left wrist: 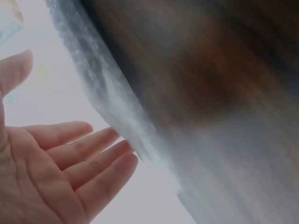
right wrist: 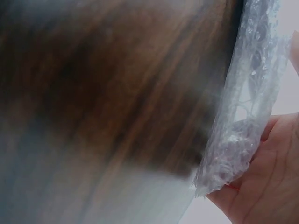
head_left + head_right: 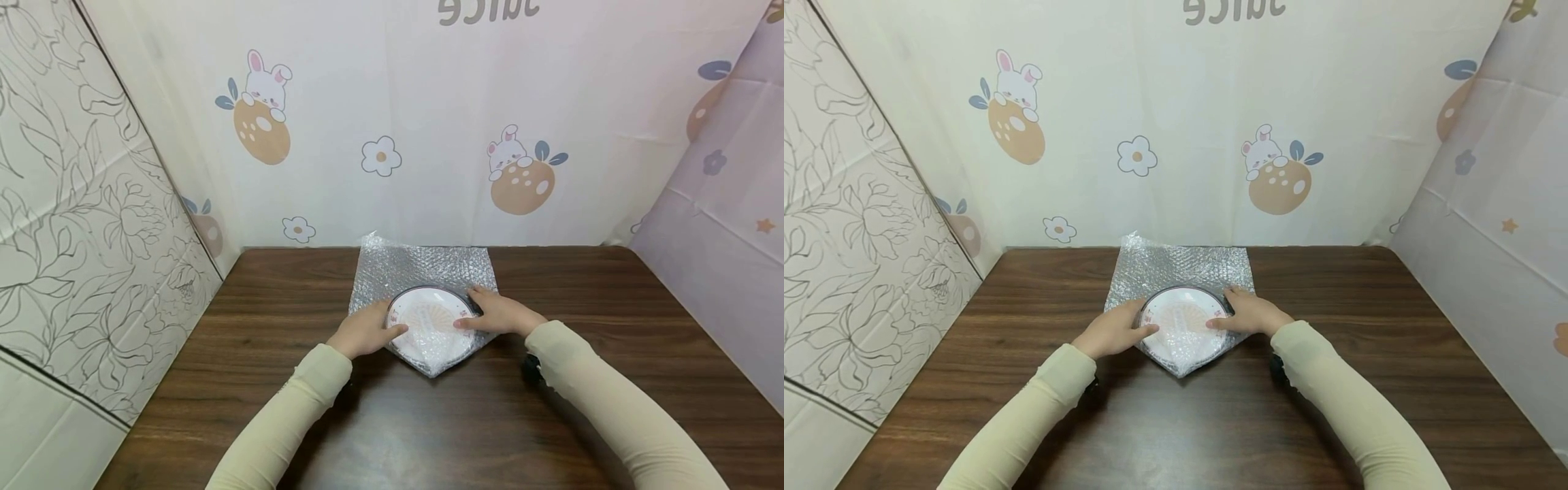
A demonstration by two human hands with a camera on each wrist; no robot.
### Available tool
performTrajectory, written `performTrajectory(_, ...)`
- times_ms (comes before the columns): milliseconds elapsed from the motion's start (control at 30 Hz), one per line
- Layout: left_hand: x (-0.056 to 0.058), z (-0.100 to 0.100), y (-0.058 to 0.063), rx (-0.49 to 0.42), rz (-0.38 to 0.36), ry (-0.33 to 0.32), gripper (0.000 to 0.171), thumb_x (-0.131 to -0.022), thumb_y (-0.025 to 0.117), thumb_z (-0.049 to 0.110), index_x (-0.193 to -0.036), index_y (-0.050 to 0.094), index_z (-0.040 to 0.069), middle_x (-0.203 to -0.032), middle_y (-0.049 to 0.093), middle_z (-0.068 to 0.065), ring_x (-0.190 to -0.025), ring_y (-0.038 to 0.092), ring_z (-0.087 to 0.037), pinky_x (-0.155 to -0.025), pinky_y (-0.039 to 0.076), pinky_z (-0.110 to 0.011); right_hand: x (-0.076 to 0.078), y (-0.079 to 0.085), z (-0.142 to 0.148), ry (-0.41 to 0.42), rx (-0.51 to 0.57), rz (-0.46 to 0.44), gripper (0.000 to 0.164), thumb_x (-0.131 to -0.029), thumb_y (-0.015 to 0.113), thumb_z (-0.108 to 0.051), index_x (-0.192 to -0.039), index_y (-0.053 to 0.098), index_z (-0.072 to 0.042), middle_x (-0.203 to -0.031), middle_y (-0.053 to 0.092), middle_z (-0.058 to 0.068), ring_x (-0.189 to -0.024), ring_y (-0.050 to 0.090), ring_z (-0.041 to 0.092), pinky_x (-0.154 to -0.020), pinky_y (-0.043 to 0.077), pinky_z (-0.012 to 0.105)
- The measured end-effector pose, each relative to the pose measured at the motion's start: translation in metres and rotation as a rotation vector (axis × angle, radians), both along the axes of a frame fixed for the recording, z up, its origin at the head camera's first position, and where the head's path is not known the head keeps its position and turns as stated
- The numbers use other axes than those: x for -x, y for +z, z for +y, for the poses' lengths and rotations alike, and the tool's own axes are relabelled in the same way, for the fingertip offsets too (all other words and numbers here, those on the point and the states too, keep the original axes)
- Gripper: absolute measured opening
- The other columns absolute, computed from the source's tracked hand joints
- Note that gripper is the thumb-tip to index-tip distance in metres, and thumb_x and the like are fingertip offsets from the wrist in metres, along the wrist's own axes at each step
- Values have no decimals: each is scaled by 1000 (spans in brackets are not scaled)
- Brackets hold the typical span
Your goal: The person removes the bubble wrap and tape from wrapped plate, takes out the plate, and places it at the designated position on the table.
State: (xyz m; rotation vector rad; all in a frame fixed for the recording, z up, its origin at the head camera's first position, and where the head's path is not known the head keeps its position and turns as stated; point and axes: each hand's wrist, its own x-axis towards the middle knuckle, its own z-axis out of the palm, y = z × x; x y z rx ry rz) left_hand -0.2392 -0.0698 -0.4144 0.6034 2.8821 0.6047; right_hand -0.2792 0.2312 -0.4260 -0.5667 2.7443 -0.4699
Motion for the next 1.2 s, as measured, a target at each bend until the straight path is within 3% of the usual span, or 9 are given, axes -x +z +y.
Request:
performTrajectory(433,12,-9,-9,66,-113,-9,84,-93,61,50,-150,33,-5,-154,36,-22,-144,35,-37,-117,32,-46,1,-2,1,-5,8,11,105,-87,55,-69,-152,22,7,-158,17,32,-145,19,51,-113,25,65)
performTrajectory(933,12,-7,-9,114,-126,-1,82,-94,58,52,-148,36,-6,-155,36,-22,-145,34,-36,-118,30,-47,-4,8,1,-12,49,46,100,-88,57,-66,-155,23,0,-161,14,27,-146,20,48,-112,27,65)
performTrajectory(1200,13,-6,-11,127,-122,0,82,-94,58,52,-147,37,-6,-154,37,-22,-145,35,-35,-119,29,-47,-2,14,-3,16,152,114,94,-89,59,-62,-155,25,-3,-160,25,23,-146,25,43,-115,27,60)
